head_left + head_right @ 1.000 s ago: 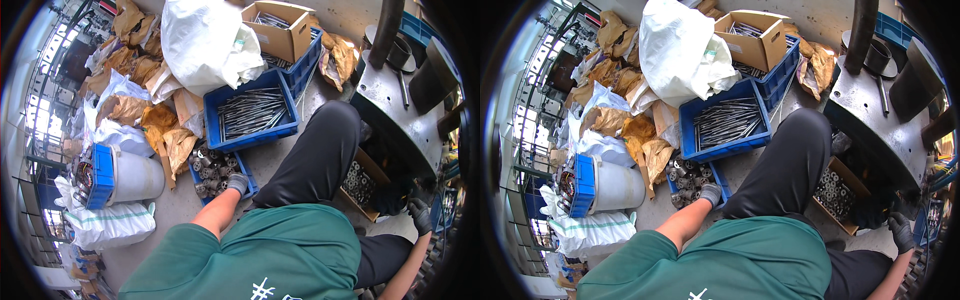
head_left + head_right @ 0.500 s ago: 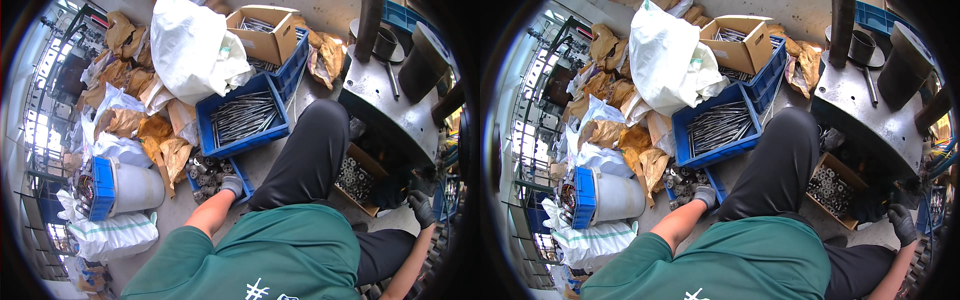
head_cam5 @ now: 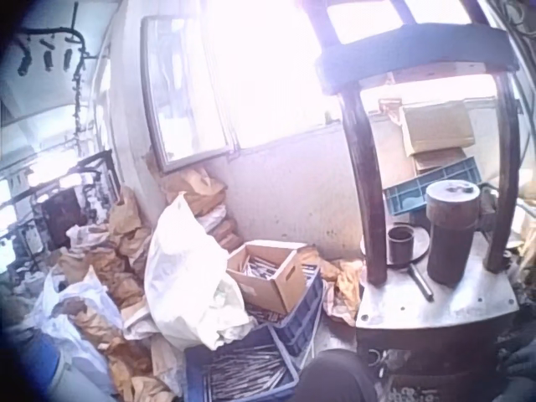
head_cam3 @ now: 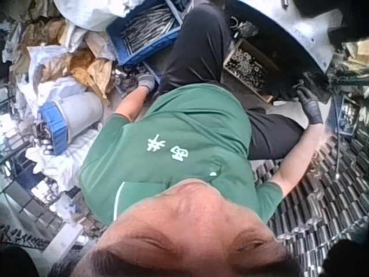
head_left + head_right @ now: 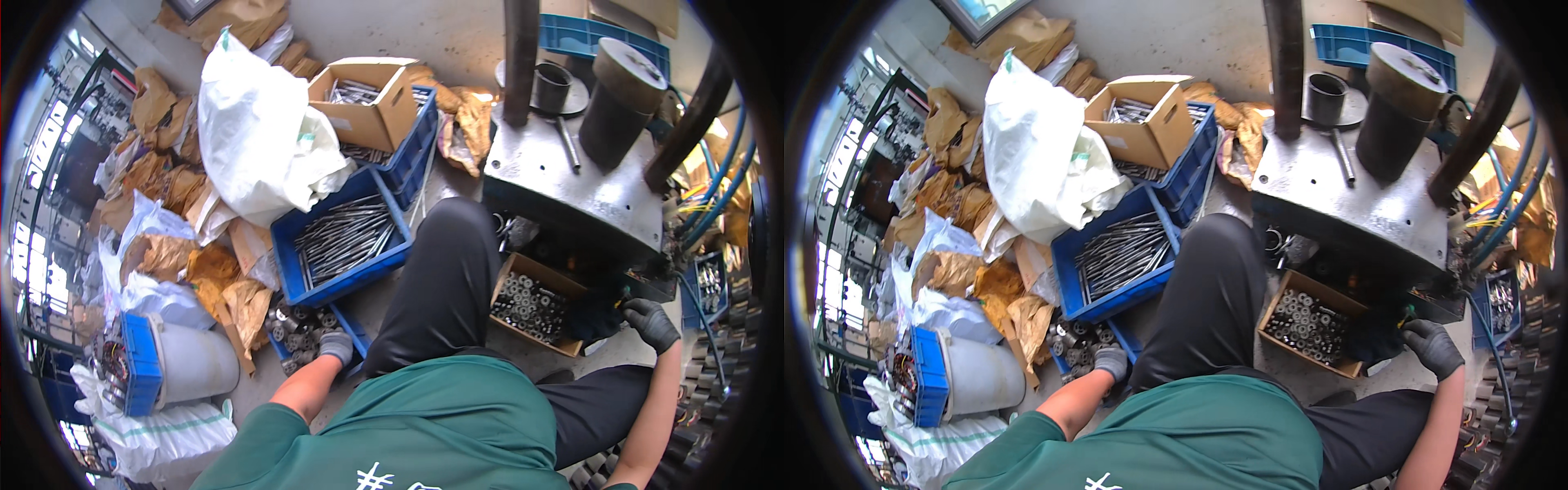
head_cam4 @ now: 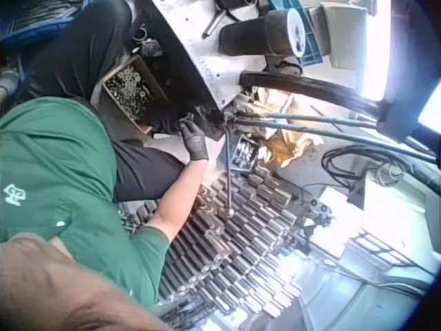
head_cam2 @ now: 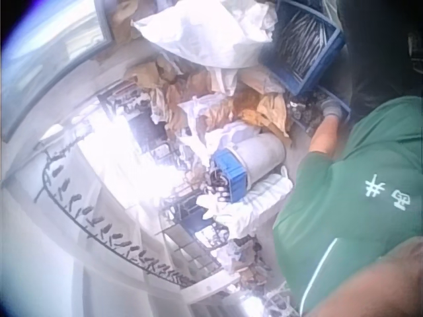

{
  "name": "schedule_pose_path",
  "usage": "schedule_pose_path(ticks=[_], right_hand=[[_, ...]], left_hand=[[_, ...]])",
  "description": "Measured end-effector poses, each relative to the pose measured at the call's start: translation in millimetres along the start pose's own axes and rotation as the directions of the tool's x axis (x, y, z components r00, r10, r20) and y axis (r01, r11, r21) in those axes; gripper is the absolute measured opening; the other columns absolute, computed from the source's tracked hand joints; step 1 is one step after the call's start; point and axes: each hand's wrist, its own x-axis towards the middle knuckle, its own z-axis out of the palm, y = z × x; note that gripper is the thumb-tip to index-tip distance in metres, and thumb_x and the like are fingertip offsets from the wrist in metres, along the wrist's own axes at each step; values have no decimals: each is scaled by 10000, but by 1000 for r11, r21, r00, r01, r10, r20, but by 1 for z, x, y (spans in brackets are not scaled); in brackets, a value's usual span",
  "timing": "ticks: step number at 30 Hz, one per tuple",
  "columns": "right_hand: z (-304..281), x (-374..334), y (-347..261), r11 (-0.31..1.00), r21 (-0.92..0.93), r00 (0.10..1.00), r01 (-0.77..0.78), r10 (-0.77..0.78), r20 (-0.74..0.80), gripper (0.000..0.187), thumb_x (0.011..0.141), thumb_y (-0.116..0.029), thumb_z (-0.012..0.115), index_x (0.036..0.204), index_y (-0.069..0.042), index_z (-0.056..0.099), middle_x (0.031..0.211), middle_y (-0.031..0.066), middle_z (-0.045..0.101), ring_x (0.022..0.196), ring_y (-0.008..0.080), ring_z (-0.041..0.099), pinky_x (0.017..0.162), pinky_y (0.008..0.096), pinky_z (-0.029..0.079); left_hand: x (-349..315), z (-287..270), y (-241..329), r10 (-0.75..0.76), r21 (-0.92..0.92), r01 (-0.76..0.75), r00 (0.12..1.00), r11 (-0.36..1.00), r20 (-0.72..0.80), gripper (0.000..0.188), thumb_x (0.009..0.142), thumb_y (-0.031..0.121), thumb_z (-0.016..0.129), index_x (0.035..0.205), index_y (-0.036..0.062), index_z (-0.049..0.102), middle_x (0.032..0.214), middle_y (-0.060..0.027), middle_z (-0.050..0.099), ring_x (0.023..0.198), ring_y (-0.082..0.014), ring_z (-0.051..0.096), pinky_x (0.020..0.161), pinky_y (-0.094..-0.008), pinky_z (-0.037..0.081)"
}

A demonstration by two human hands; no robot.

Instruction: Using a hydraulic press to assemble or shape metal components in an industrial workshop.

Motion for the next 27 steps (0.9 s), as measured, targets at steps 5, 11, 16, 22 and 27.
schedule_pose_path(ticks=[5, 11, 16, 22, 27], right_hand=[[-1, -5, 4, 999, -26, 1000, -19, 19, -19, 301, 931, -214, 680, 1104, 25, 741, 1023, 207, 737, 963, 343, 716, 874, 424, 552], [-2, -4, -4, 1000, 1, 1000, -2, 2, -10, 300, 926, -207, 680, 1096, 32, 743, 1015, 213, 739, 954, 344, 718, 870, 419, 552], [-2, -2, 12, 992, -67, 994, 105, -107, -19, 292, 910, -191, 675, 1076, 40, 739, 1013, 196, 737, 962, 348, 713, 877, 423, 548], [4, 1, 22, 996, 59, 997, 60, -57, -42, 271, 905, -166, 672, 1047, 57, 729, 892, 147, 704, 824, 231, 676, 767, 375, 540], [13, 13, 22, 995, 84, 999, -46, 44, 27, 266, 914, -157, 671, 1070, 51, 731, 866, 124, 697, 758, 187, 657, 714, 353, 537]], left_hand=[[-19, -37, -20, 22, -168, -14, 999, 986, 45, 330, 857, 317, 695, 1107, 117, 775, 1159, -200, 729, 1049, -367, 731, 879, -497, 579], [-59, -24, -61, -220, -532, 139, 971, 835, -91, 349, 798, 290, 785, 1088, 101, 738, 1150, -198, 721, 1071, -398, 699, 941, -496, 555], [-91, -33, -95, -208, -609, 76, 967, 790, -149, 347, 790, 278, 781, 1091, 106, 759, 1069, -220, 739, 1033, -397, 711, 926, -491, 559], [-101, -45, -106, -101, -557, 26, 989, 830, -104, 308, 800, 273, 754, 1041, 80, 752, 1011, -232, 748, 972, -418, 722, 890, -489, 574], [-98, -59, -146, -179, -693, -54, 949, 719, -260, 339, 756, 311, 810, 976, 58, 757, 958, -198, 764, 911, -353, 752, 862, -440, 589]])
